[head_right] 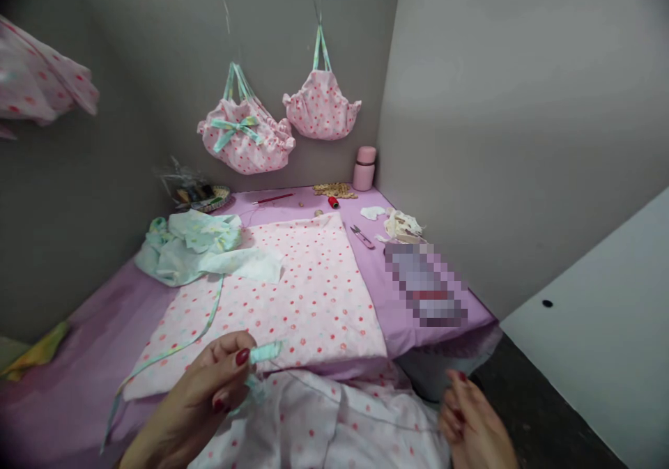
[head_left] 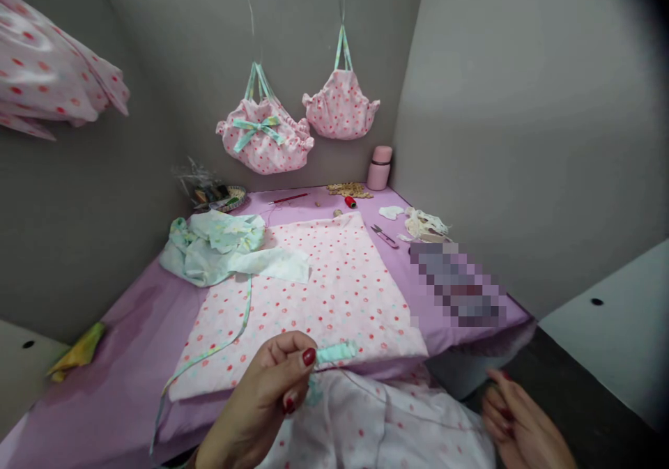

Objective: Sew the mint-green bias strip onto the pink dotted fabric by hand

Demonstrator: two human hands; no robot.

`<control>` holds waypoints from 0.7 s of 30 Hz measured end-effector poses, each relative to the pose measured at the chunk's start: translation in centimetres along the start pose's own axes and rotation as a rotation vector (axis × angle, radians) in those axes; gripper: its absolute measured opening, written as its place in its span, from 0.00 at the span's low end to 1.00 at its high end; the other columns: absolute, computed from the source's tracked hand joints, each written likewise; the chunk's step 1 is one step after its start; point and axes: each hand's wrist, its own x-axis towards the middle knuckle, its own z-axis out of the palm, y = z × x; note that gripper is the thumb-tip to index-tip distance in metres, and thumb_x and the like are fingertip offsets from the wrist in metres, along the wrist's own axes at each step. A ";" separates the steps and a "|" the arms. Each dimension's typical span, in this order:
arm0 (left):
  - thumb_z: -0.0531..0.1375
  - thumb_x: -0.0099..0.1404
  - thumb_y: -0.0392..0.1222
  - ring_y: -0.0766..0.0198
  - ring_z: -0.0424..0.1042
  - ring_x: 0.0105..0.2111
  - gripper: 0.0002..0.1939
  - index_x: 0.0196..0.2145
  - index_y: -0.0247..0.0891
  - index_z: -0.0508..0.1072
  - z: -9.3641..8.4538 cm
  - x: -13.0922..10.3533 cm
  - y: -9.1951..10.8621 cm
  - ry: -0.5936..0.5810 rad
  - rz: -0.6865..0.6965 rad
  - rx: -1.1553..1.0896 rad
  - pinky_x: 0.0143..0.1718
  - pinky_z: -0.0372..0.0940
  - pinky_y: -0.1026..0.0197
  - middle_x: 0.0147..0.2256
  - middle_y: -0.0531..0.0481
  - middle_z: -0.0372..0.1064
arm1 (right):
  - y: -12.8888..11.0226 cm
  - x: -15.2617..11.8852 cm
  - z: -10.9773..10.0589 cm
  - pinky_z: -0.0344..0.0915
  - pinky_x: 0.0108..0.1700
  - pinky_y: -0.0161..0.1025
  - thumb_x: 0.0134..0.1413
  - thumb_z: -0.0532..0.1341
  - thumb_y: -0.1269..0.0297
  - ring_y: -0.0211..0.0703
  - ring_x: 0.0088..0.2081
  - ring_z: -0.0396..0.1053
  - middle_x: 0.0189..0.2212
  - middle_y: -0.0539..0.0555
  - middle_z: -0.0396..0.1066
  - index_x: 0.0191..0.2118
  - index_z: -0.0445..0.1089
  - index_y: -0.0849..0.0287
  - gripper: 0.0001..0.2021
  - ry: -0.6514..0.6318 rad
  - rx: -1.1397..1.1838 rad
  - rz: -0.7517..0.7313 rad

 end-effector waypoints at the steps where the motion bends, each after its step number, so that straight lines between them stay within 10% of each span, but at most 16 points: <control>1: 0.68 0.49 0.45 0.78 0.40 0.13 0.12 0.23 0.35 0.72 0.4 0.1 -0.2 -0.010 -0.012 0.010 0.15 0.41 0.73 0.11 0.64 0.49 | -1.0 -0.9 1.8 0.46 0.16 0.29 0.38 0.65 0.51 0.31 0.15 0.47 0.15 0.40 0.51 0.33 0.65 0.56 0.18 -0.076 0.092 0.092; 6: 0.68 0.48 0.47 0.78 0.40 0.12 0.14 0.21 0.35 0.71 2.0 0.2 -0.7 -0.058 -0.068 0.081 0.14 0.37 0.71 0.10 0.64 0.49 | -6.1 -5.1 10.4 0.39 0.18 0.29 0.40 0.68 0.55 0.28 0.17 0.41 0.15 0.40 0.53 0.34 0.71 0.61 0.17 -0.669 0.120 0.246; 10: 0.68 0.48 0.48 0.77 0.41 0.12 0.14 0.21 0.34 0.71 2.1 0.3 -1.0 -0.080 -0.094 0.123 0.15 0.38 0.70 0.10 0.63 0.50 | -7.3 -6.3 13.2 0.39 0.19 0.30 0.38 0.69 0.56 0.28 0.17 0.42 0.16 0.42 0.55 0.30 0.71 0.62 0.16 -0.985 0.073 0.309; 17: 0.68 0.47 0.48 0.77 0.41 0.12 0.15 0.21 0.34 0.71 1.6 0.4 -1.0 -0.059 -0.110 0.146 0.15 0.40 0.70 0.10 0.63 0.49 | -7.0 -4.5 9.8 0.37 0.18 0.28 0.45 0.65 0.50 0.29 0.17 0.36 0.14 0.39 0.44 0.23 0.62 0.59 0.18 -0.822 0.052 0.254; 21: 0.68 0.47 0.48 0.77 0.41 0.12 0.14 0.22 0.35 0.71 1.6 0.2 -1.0 -0.073 -0.097 0.119 0.15 0.41 0.70 0.10 0.64 0.48 | -6.9 -2.3 6.0 0.52 0.20 0.29 0.46 0.63 0.50 0.33 0.19 0.53 0.17 0.45 0.57 0.24 0.65 0.58 0.16 -0.574 -0.196 -0.007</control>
